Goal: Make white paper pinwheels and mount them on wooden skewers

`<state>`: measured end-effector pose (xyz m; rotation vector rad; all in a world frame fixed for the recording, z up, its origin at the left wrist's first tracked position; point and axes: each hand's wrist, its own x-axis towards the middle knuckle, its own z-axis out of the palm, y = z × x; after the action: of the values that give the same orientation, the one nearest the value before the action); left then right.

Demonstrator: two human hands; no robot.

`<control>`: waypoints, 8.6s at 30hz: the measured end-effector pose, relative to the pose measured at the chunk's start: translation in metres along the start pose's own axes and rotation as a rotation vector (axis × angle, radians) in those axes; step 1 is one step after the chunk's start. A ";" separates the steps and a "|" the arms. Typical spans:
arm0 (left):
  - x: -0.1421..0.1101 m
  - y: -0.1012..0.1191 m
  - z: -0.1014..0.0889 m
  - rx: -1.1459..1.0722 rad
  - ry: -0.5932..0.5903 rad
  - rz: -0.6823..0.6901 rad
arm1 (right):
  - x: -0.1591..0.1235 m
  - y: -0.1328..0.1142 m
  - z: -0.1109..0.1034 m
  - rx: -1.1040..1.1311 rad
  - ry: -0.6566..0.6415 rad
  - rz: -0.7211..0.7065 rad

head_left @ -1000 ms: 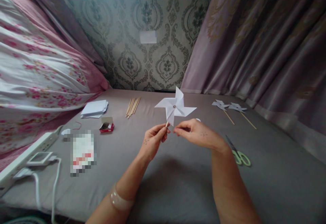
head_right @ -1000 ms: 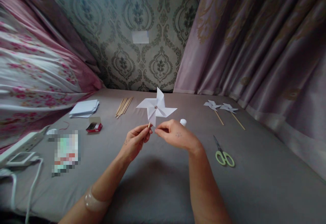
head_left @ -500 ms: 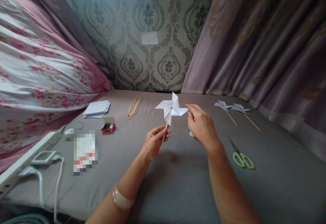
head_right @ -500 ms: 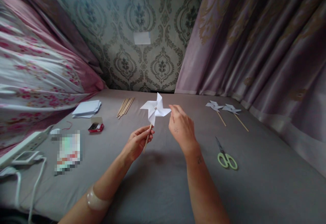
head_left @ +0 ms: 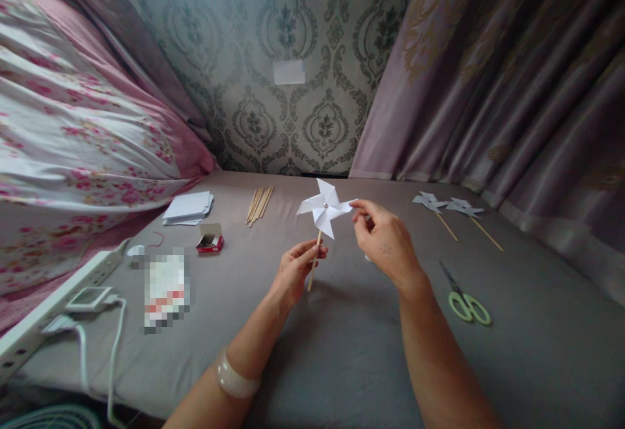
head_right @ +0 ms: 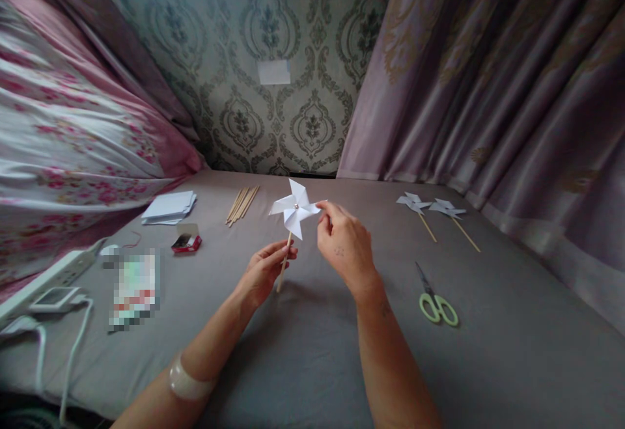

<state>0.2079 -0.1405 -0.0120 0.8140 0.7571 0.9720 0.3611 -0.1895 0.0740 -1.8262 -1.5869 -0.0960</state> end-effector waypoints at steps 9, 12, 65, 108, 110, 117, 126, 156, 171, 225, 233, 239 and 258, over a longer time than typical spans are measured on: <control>0.001 -0.001 -0.001 0.002 0.008 -0.003 | -0.004 0.003 0.006 0.052 -0.519 -0.047; 0.001 0.000 0.000 -0.003 0.003 -0.007 | -0.001 0.004 0.005 0.155 -0.355 0.006; 0.006 -0.003 -0.009 0.080 0.038 0.068 | -0.011 -0.010 -0.012 0.205 -1.043 -0.053; 0.005 0.003 0.002 -0.109 0.119 0.021 | -0.080 -0.012 0.052 0.325 -0.393 0.215; 0.006 0.003 0.003 -0.102 0.134 0.024 | -0.082 -0.010 0.054 0.373 -0.367 0.234; 0.006 0.002 0.003 -0.085 0.101 0.052 | -0.080 -0.006 0.054 0.403 -0.268 0.294; 0.010 -0.005 0.002 0.113 0.073 0.052 | -0.063 0.026 0.020 0.559 -0.044 0.341; 0.037 -0.018 -0.012 0.582 0.069 0.028 | 0.013 0.225 0.038 -0.247 -0.040 0.812; 0.035 -0.016 -0.010 0.607 0.049 0.025 | 0.045 0.227 0.041 -0.320 -0.066 0.870; 0.039 -0.019 -0.013 0.612 0.029 0.008 | 0.028 0.213 0.055 -0.353 0.125 0.834; 0.041 -0.022 -0.017 0.619 0.017 0.009 | 0.027 0.214 0.054 -0.347 0.134 0.832; 0.041 -0.021 -0.016 0.646 0.011 0.014 | 0.026 0.215 0.054 -0.344 0.150 0.829; 0.044 -0.024 -0.019 0.641 0.013 0.014 | 0.025 0.218 0.058 -0.332 0.200 0.806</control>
<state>0.2181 -0.1036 -0.0495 1.3669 1.0968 0.7463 0.5402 -0.1369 -0.0558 -2.4916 -0.6381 -0.1688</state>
